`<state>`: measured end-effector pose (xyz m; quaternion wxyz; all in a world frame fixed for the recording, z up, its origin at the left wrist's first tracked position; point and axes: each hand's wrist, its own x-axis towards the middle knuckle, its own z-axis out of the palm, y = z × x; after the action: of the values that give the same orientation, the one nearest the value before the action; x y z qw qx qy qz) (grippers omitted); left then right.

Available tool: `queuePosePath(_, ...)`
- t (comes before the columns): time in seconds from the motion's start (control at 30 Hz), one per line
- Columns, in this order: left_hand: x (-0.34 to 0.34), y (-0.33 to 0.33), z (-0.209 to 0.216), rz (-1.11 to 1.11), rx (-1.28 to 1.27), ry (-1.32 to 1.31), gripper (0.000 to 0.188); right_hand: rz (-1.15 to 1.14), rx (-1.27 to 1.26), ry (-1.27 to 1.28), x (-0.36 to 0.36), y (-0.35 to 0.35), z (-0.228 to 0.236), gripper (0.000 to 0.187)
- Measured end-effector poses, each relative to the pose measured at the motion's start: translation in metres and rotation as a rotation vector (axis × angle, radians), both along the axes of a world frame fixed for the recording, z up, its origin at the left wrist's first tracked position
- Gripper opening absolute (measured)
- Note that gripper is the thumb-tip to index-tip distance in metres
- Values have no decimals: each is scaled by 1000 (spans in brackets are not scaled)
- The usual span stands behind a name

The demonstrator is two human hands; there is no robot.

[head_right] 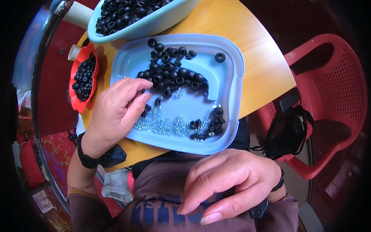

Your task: Assembling small black rubber components by manually inserting transparent plastic inserts into them.

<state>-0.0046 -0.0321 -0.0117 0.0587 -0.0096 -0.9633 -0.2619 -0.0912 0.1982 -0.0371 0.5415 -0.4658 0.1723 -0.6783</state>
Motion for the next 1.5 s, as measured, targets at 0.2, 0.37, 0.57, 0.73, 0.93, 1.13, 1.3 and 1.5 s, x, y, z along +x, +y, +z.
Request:
queuePosePath(0.2,-19,-7,-10,-13,-150,-28,24,-66,140,35,-8,-7,3,23)
queuePosePath(0.37,-26,-14,-10,-110,-269,4,26,-164,371,-1,-12,-14,6,20)
queuePosePath(0.57,-3,4,20,-65,217,-145,28,-313,691,-450,-1,-23,14,32)
queuePosePath(0.73,13,22,17,-61,508,-156,40,-233,589,-575,4,-36,6,39)
queuePosePath(0.93,15,29,2,-57,336,-5,36,-339,623,-510,4,-36,-3,36)
queuePosePath(1.13,13,34,9,105,480,-77,28,-628,728,-290,3,-29,3,33)
queuePosePath(1.3,0,21,-2,13,266,-78,18,-886,490,-214,-10,-11,-3,32)
queuePosePath(1.5,-24,30,-18,-91,-160,-86,15,-832,466,-292,-4,-6,2,31)
